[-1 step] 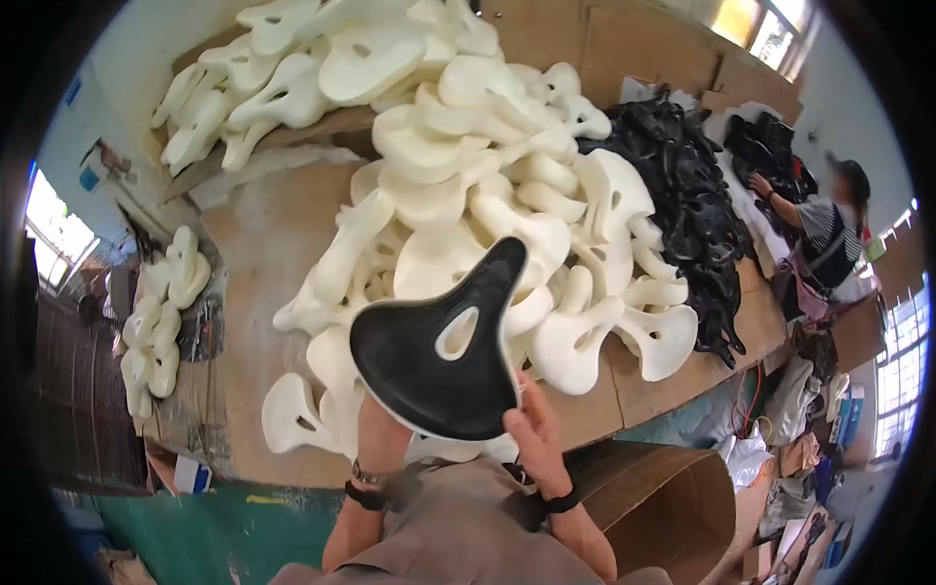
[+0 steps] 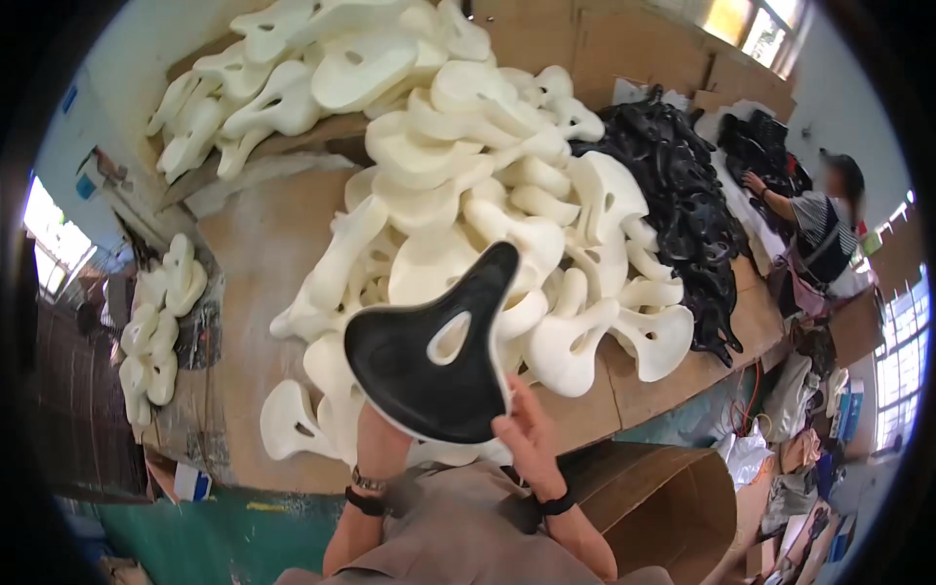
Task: The person assembles bicycle seats by spray-gluing foam cushions to plastic bases, then organizes the finished components into a cardboard box. The glue is applied with a spray gun.
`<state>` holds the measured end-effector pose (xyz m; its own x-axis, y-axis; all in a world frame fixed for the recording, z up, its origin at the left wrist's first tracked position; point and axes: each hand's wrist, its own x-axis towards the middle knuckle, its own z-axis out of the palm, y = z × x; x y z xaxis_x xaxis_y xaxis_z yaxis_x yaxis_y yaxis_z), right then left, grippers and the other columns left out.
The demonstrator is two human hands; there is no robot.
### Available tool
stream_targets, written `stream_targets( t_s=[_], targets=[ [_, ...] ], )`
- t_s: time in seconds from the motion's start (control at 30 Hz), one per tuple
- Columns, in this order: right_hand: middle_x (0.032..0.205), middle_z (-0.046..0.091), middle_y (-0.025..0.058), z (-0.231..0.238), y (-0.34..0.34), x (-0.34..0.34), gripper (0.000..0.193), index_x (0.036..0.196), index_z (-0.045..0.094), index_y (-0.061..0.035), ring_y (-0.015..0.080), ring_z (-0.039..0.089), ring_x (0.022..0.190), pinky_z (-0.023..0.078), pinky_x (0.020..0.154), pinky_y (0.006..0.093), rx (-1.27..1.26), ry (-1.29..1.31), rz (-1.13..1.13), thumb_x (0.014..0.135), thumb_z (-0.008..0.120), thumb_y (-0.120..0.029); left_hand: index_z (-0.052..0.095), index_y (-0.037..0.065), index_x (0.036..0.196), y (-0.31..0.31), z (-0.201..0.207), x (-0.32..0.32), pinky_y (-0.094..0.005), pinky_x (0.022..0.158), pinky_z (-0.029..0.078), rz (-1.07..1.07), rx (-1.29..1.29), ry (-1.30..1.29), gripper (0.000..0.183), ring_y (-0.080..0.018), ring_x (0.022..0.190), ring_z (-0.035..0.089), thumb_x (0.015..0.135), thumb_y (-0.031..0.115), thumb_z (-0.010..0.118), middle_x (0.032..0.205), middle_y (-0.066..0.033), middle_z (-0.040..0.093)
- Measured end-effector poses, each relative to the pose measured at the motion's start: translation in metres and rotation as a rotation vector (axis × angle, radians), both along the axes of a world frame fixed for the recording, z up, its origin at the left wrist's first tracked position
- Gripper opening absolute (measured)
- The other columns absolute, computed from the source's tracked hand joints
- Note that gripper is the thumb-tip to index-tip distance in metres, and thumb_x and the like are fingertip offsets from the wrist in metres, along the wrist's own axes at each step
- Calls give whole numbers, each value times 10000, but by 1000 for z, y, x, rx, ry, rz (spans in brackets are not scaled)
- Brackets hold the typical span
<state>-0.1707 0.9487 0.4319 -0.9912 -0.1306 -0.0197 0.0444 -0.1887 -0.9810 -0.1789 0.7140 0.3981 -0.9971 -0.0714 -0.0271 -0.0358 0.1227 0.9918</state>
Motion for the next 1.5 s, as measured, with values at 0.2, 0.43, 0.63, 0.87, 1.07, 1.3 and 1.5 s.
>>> stream_targets(
  t_s=[0.2, 0.43, 0.63, 0.87, 1.07, 1.3, 1.5],
  targets=[
    [1488, 468, 142, 6, 4, 1, 830, 1516, 316, -37, 244, 487, 1362, 391, 1149, 414, -10, 52, 309, 859, 812, -143, 502, -19, 1389, 16, 7, 3, -379, 876, 569, 440, 823, -143, 510, -226, 1022, 651, 927, 52, 707, 1233, -111, 637],
    [1436, 524, 169, 28, 16, -57, 615, 1505, 336, -51, 271, 533, 1307, 424, 1108, 429, -422, 13, -231, 1075, 445, -476, 449, -29, 1454, 28, 10, 12, -407, 1020, 501, 88, 802, -165, 570, -282, 1182, 600, 954, 111, 683, 1373, -130, 588],
    [905, 684, 153, 41, 17, -69, 629, 1001, 599, -58, 308, 693, 844, 578, 795, 411, -840, 41, -290, 1085, 239, -567, 431, -1, 1456, 44, 12, 10, -438, 1007, 504, 72, 816, -261, 607, -288, 1176, 590, 913, 25, 700, 1366, -127, 575],
    [858, 662, 184, 38, 18, -69, 640, 1003, 608, -29, 327, 655, 838, 544, 838, 448, -852, 61, -324, 1085, 261, -560, 413, -12, 1473, 45, 3, 8, -425, 1022, 490, 50, 710, -226, 637, -285, 1191, 581, 921, 97, 711, 1388, -128, 562],
    [875, 687, 160, 40, 19, -71, 628, 995, 597, -18, 280, 696, 784, 591, 739, 395, -739, 95, -386, 1086, 276, -550, 402, -22, 1485, 47, 3, 5, -421, 1040, 484, 3, 725, -219, 615, -296, 1216, 576, 950, 113, 674, 1416, -136, 549],
    [846, 683, 156, 43, 17, -75, 602, 977, 593, -37, 287, 691, 757, 592, 728, 396, -955, -45, -396, 1091, 270, -533, 388, -19, 1495, 46, 3, 4, -423, 1057, 471, -37, 725, -165, 625, -294, 1228, 568, 953, 112, 670, 1427, -135, 539],
    [847, 689, 156, 38, 14, -73, 632, 979, 600, -9, 264, 694, 756, 596, 733, 382, -804, 68, -444, 1096, 249, -521, 500, -38, 1389, 50, 9, 1, -424, 956, 519, 62, 742, -196, 573, -268, 1092, 620, 893, 101, 752, 1288, -123, 618]
  ],
)
